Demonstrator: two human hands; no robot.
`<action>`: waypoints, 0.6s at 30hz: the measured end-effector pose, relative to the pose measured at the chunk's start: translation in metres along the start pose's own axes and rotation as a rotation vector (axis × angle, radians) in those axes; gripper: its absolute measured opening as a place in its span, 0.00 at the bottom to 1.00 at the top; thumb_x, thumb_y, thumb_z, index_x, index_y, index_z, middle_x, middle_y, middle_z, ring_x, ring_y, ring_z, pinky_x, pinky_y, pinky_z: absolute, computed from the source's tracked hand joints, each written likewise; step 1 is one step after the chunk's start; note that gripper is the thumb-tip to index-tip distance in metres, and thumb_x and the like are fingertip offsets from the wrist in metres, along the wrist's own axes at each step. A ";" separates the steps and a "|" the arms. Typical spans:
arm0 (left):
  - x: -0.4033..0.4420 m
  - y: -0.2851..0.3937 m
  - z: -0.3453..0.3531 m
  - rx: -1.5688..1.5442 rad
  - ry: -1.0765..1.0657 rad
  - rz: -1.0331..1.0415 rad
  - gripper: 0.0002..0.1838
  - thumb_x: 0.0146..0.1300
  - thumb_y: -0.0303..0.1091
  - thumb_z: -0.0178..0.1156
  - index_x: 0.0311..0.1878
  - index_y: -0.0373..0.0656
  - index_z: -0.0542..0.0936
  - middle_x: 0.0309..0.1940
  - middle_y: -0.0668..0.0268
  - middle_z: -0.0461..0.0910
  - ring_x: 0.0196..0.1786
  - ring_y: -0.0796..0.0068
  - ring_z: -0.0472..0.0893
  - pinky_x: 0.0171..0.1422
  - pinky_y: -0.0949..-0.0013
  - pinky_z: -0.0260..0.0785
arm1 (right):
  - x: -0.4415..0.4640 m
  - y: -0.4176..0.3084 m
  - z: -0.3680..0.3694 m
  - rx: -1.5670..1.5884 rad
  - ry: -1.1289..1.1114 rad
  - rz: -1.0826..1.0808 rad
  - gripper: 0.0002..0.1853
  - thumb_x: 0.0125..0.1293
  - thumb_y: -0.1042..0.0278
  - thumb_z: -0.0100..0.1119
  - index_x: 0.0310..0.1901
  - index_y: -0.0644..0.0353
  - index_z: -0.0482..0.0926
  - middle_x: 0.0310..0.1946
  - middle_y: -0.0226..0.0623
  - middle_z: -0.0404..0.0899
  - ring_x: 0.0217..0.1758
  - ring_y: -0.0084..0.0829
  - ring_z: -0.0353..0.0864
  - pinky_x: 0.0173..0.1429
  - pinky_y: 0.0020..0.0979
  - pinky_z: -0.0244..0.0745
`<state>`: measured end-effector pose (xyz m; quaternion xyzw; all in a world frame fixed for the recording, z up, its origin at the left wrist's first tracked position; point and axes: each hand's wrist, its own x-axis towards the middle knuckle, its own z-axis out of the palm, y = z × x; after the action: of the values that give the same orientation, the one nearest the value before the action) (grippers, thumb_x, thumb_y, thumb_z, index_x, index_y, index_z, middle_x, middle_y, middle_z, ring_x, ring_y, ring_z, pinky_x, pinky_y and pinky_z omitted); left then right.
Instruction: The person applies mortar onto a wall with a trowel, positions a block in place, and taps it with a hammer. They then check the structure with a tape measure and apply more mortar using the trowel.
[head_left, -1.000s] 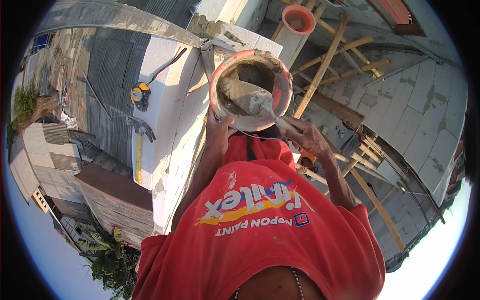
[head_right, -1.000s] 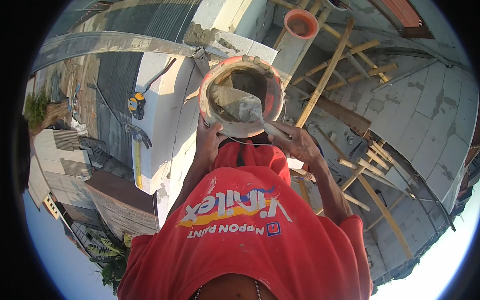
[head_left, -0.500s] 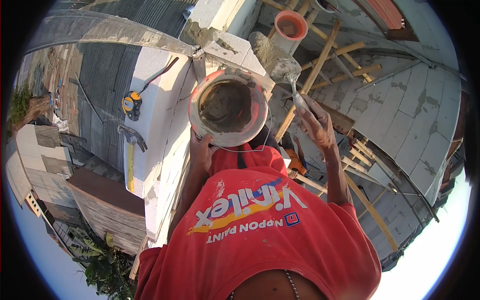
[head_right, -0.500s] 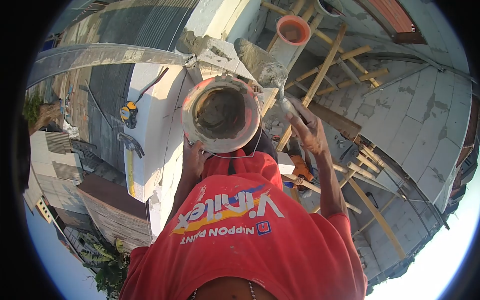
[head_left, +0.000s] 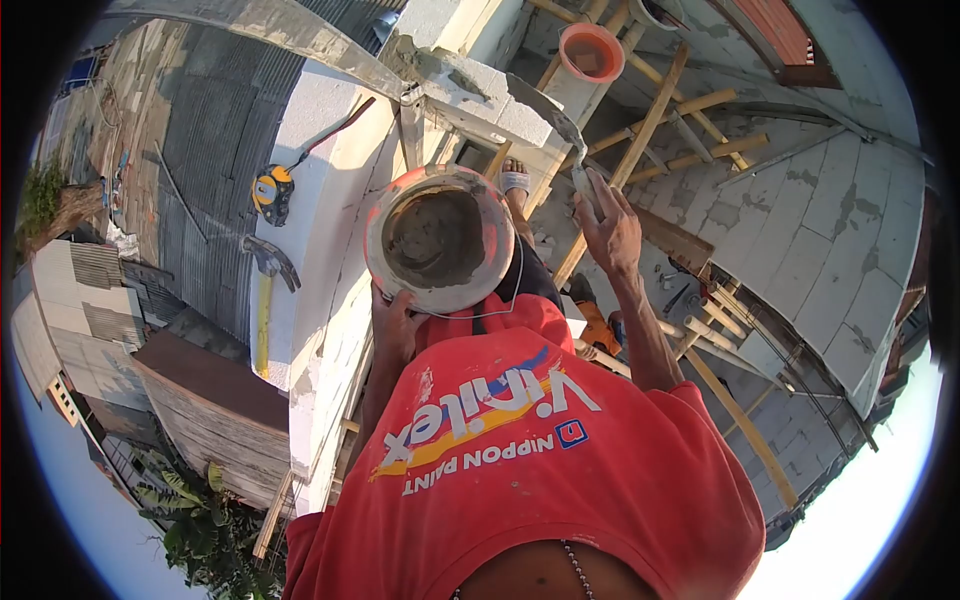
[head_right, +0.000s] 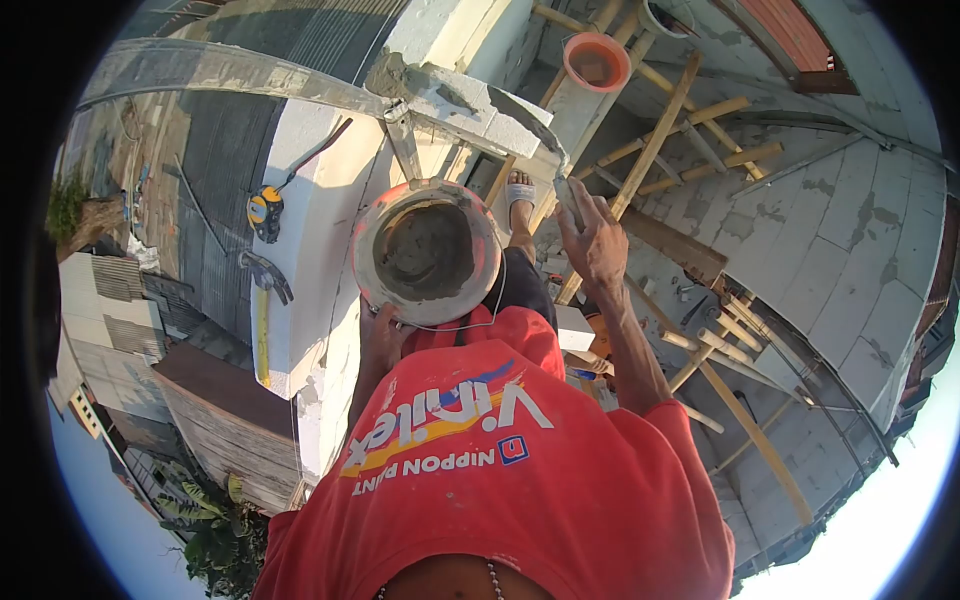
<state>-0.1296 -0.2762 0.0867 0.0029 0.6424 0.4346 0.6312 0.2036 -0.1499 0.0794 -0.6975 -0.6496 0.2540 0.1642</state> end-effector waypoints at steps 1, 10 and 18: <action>0.000 0.000 -0.001 0.007 -0.001 -0.002 0.39 0.59 0.23 0.57 0.75 0.49 0.59 0.64 0.56 0.70 0.65 0.54 0.77 0.60 0.45 0.84 | -0.001 -0.001 0.000 -0.018 -0.019 0.020 0.26 0.71 0.56 0.63 0.67 0.57 0.77 0.49 0.47 0.85 0.50 0.47 0.87 0.53 0.42 0.81; -0.007 0.001 -0.001 0.001 -0.057 0.004 0.38 0.61 0.23 0.57 0.75 0.47 0.57 0.66 0.55 0.69 0.67 0.53 0.76 0.61 0.43 0.83 | 0.007 -0.012 0.031 -0.054 0.056 -0.034 0.23 0.73 0.56 0.60 0.67 0.49 0.75 0.45 0.41 0.82 0.46 0.46 0.86 0.47 0.47 0.83; -0.006 -0.004 -0.013 -0.012 -0.050 -0.018 0.38 0.62 0.24 0.57 0.76 0.48 0.57 0.67 0.55 0.68 0.67 0.53 0.75 0.61 0.43 0.82 | 0.013 -0.001 0.043 -0.137 -0.086 0.021 0.27 0.74 0.52 0.57 0.71 0.47 0.71 0.51 0.41 0.81 0.52 0.47 0.84 0.52 0.48 0.81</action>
<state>-0.1370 -0.2891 0.0874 0.0041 0.6241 0.4323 0.6509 0.1788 -0.1413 0.0432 -0.7022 -0.6647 0.2405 0.0851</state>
